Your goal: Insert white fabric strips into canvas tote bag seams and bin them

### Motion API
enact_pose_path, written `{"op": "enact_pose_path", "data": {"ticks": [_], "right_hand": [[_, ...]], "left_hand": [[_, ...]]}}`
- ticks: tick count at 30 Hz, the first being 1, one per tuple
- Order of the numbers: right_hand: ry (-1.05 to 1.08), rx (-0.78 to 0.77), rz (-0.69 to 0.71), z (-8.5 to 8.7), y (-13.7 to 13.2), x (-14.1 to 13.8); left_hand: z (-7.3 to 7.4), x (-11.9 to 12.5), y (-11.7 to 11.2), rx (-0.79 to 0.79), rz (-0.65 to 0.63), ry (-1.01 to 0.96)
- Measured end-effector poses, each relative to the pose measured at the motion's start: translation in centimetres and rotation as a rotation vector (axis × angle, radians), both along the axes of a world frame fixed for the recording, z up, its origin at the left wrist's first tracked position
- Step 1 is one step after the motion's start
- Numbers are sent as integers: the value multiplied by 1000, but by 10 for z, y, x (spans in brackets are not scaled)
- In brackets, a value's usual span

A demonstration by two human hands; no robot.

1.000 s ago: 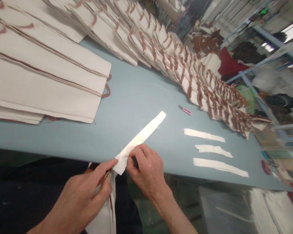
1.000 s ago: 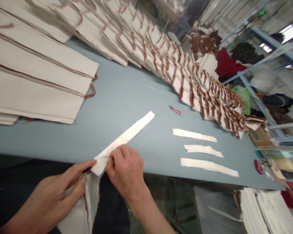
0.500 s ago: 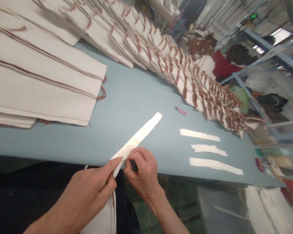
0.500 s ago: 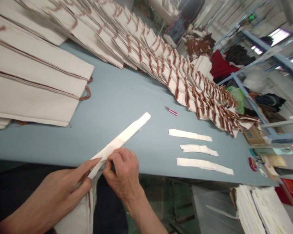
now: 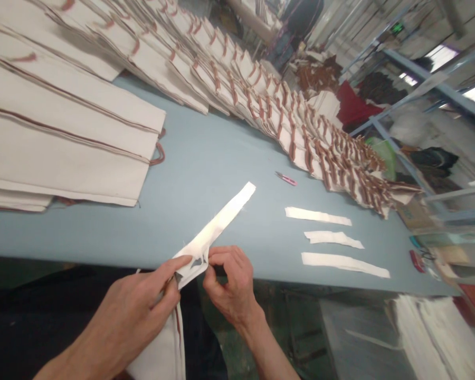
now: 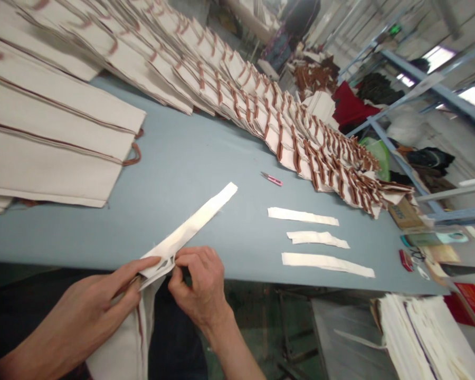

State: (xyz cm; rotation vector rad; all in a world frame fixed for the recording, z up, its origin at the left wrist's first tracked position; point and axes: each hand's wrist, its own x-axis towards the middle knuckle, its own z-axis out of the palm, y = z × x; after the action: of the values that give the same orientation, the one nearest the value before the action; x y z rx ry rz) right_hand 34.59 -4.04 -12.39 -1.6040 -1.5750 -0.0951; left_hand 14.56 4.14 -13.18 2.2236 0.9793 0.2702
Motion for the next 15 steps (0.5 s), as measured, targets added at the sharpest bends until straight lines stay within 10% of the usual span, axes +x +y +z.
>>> {"op": "enact_pose_path", "data": {"ticks": [8,15], "right_hand": [[-32,-60,-21,-1,2,0],[24,-69,-2,-1,1,3]], "left_hand": [[23,3,4,306,-128,-229],[5,9,10,232,-140,50]]}}
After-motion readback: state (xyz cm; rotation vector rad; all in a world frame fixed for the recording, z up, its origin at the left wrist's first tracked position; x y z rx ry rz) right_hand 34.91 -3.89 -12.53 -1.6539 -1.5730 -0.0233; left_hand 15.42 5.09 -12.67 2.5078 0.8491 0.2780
